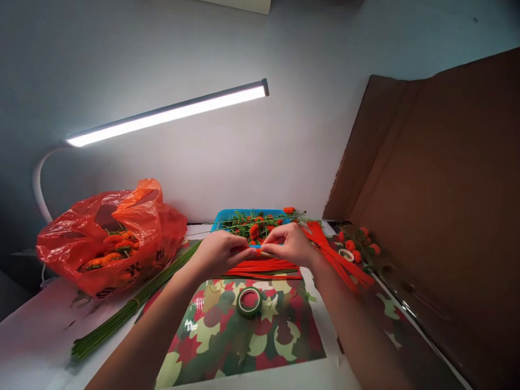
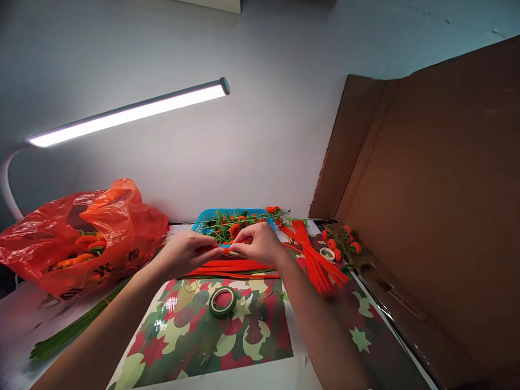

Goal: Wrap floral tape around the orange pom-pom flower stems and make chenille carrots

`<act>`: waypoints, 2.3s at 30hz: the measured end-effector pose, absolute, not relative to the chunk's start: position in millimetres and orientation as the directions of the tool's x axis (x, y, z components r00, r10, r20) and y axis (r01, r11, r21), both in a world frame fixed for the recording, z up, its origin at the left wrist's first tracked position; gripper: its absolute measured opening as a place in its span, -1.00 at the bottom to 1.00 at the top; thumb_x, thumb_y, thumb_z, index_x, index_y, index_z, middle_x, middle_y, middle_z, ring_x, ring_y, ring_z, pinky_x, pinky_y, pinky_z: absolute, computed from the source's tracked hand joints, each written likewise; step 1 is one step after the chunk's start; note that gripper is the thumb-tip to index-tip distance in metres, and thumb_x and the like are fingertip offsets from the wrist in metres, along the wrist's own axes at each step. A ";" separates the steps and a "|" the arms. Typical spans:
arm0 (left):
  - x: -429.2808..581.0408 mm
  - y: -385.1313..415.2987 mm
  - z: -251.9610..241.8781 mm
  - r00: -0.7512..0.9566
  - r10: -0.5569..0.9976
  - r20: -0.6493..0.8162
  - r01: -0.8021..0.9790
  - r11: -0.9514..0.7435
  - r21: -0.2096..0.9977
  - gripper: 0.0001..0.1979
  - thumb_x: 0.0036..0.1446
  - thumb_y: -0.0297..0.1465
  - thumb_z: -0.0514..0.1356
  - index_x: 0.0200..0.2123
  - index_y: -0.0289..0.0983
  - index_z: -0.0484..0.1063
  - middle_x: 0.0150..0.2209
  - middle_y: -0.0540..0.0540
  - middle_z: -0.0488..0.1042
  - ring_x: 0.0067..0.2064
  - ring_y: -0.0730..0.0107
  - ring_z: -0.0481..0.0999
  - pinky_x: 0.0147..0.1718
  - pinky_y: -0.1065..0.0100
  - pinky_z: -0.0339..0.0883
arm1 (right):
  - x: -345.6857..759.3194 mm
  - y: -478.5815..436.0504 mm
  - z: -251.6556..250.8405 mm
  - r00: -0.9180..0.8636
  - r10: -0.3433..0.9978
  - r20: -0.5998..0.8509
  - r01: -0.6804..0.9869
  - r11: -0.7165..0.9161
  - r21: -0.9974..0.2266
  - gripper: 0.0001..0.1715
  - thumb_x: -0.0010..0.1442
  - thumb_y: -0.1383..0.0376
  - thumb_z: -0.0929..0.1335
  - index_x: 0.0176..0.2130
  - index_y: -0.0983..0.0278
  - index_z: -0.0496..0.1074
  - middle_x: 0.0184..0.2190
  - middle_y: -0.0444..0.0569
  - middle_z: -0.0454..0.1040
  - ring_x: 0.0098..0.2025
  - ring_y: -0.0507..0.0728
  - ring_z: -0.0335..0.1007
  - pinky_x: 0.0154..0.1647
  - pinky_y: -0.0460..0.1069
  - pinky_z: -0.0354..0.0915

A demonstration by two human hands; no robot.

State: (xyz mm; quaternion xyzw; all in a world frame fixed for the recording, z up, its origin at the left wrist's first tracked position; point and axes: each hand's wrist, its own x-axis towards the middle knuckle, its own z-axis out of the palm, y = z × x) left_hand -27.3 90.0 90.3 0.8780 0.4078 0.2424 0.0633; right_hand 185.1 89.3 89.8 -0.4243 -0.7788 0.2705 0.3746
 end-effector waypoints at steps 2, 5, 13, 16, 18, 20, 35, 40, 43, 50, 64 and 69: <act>-26.7 90.3 90.6 0.512 0.787 0.343 0.717 -0.612 0.335 -0.55 0.17 -0.09 0.05 -0.65 -0.25 0.27 -0.69 0.08 0.10 -0.59 0.50 0.01 -0.56 0.41 -0.14 | 180.4 87.2 90.0 -0.337 0.833 0.439 0.536 0.553 -0.637 -0.86 0.06 0.28 0.42 -0.50 0.25 0.56 -0.49 -0.07 0.57 -0.43 0.07 0.39 -0.33 -0.02 0.16; -25.8 90.6 91.8 0.450 0.836 0.313 0.750 -0.545 0.375 -0.53 0.16 -0.07 0.03 -0.65 -0.25 0.21 -0.70 0.08 0.09 -0.60 0.49 0.01 -0.57 0.40 -0.14 | 174.7 85.3 88.4 -0.306 0.787 0.536 0.632 0.589 -0.503 -0.83 0.11 0.28 0.42 -0.50 0.24 0.53 -0.46 -0.10 0.58 -0.40 0.05 0.40 -0.14 0.03 0.08; -17.4 87.7 92.0 0.289 0.889 0.354 0.806 -0.426 0.411 -0.53 0.15 -0.08 0.02 -0.67 -0.24 0.10 -0.69 0.06 0.11 -0.59 0.47 0.01 -0.56 0.38 -0.16 | 164.9 79.1 83.0 -0.238 0.696 0.677 0.736 0.584 -0.342 -0.78 0.20 0.29 0.38 -0.47 0.25 0.49 -0.48 -0.16 0.56 -0.45 0.00 0.36 -0.18 0.02 -0.06; -12.5 85.7 90.0 0.187 0.895 0.405 0.839 -0.360 0.409 -0.55 0.16 -0.11 0.01 -0.66 -0.24 0.12 -0.68 0.03 0.18 -0.59 0.45 0.05 -0.54 0.37 -0.16 | 158.4 77.9 78.1 -0.191 0.659 0.728 0.759 0.570 -0.317 -0.80 0.23 0.32 0.36 -0.44 0.26 0.49 -0.45 -0.14 0.57 -0.44 0.00 0.36 -0.22 0.01 -0.05; -10.4 85.1 88.4 0.132 0.891 0.435 0.853 -0.326 0.407 -0.56 0.16 -0.11 0.00 -0.65 -0.24 0.13 -0.67 0.02 0.21 -0.58 0.44 0.08 -0.53 0.37 -0.16 | 154.8 78.7 74.2 -0.165 0.639 0.751 0.751 0.575 -0.325 -0.83 0.24 0.33 0.34 -0.39 0.26 0.50 -0.42 -0.12 0.59 -0.41 0.02 0.39 -0.23 0.01 -0.04; -9.6 85.4 86.8 0.092 0.884 0.458 0.856 -0.305 0.417 -0.56 0.16 -0.12 -0.01 -0.65 -0.24 0.13 -0.66 0.01 0.22 -0.57 0.44 0.09 -0.53 0.37 -0.16 | 152.5 80.2 70.9 -0.152 0.620 0.770 0.724 0.599 -0.340 -0.85 0.24 0.34 0.34 -0.36 0.26 0.51 -0.38 -0.10 0.60 -0.35 0.04 0.43 -0.24 0.01 -0.02; -26.0 100.8 85.5 0.281 0.869 0.408 0.426 -0.494 0.758 -0.54 0.10 -0.05 0.07 -0.62 -0.30 0.27 -0.63 0.08 0.10 -0.55 0.53 0.06 -0.57 0.45 -0.04 | 159.4 91.6 67.4 -0.140 0.846 0.514 0.165 0.532 -0.831 -0.55 0.09 -0.01 0.36 -0.50 0.31 0.54 -0.61 -0.08 0.38 -0.51 0.05 0.23 -0.49 -0.05 0.12; -31.4 103.1 81.9 0.483 0.823 0.299 0.425 -0.519 0.742 -0.54 0.10 -0.06 0.11 -0.63 -0.31 0.29 -0.64 0.09 0.05 -0.57 0.56 0.01 -0.60 0.45 -0.12 | 177.7 105.8 62.8 -0.354 0.858 0.372 0.178 0.453 -0.874 -0.54 -0.04 -0.03 0.45 -0.55 0.34 0.51 -0.63 -0.11 0.35 -0.57 -0.02 0.14 -0.56 -0.08 0.03; -31.2 100.8 82.7 0.558 0.792 0.249 0.491 -0.556 0.671 -0.56 0.08 -0.09 0.15 -0.65 -0.31 0.27 -0.65 0.10 0.00 -0.57 0.56 -0.03 -0.60 0.44 -0.16 | 187.3 108.6 64.3 -0.402 0.860 0.313 0.298 0.446 -0.844 -0.62 -0.07 0.07 0.48 -0.58 0.34 0.49 -0.66 -0.14 0.34 -0.58 -0.03 0.13 -0.57 -0.09 0.00; -25.0 94.9 86.1 0.498 0.829 0.256 0.749 -0.559 0.355 -0.52 0.12 -0.09 0.08 -0.69 -0.27 0.19 -0.69 0.08 0.02 -0.59 0.51 -0.06 -0.58 0.38 -0.20 | 182.7 101.2 74.6 -0.316 0.833 0.455 0.637 0.542 -0.549 -0.77 -0.03 0.26 0.50 -0.62 0.28 0.49 -0.63 -0.16 0.48 -0.53 -0.01 0.27 -0.29 -0.02 0.08; -15.0 92.6 82.2 0.213 0.929 0.303 0.895 -0.310 0.320 -0.50 0.15 0.00 -0.01 -0.67 -0.22 0.21 -0.65 -0.03 0.28 -0.59 0.39 0.14 -0.56 0.37 -0.18 | 162.4 90.2 69.4 -0.232 0.739 0.633 0.796 0.518 -0.313 -0.65 0.23 0.21 0.36 -0.54 0.28 0.42 -0.51 -0.14 0.54 -0.45 0.01 0.33 -0.20 0.03 -0.09; -14.1 95.6 78.5 0.108 0.910 0.400 0.874 -0.279 0.398 -0.53 0.14 -0.04 0.01 -0.67 -0.22 0.21 -0.65 -0.04 0.29 -0.58 0.37 0.19 -0.55 0.38 -0.16 | 159.1 86.2 71.8 -0.256 0.746 0.614 0.760 0.548 -0.349 -0.81 0.24 0.34 0.33 -0.40 0.27 0.49 -0.37 -0.08 0.59 -0.33 0.05 0.41 -0.21 0.02 -0.04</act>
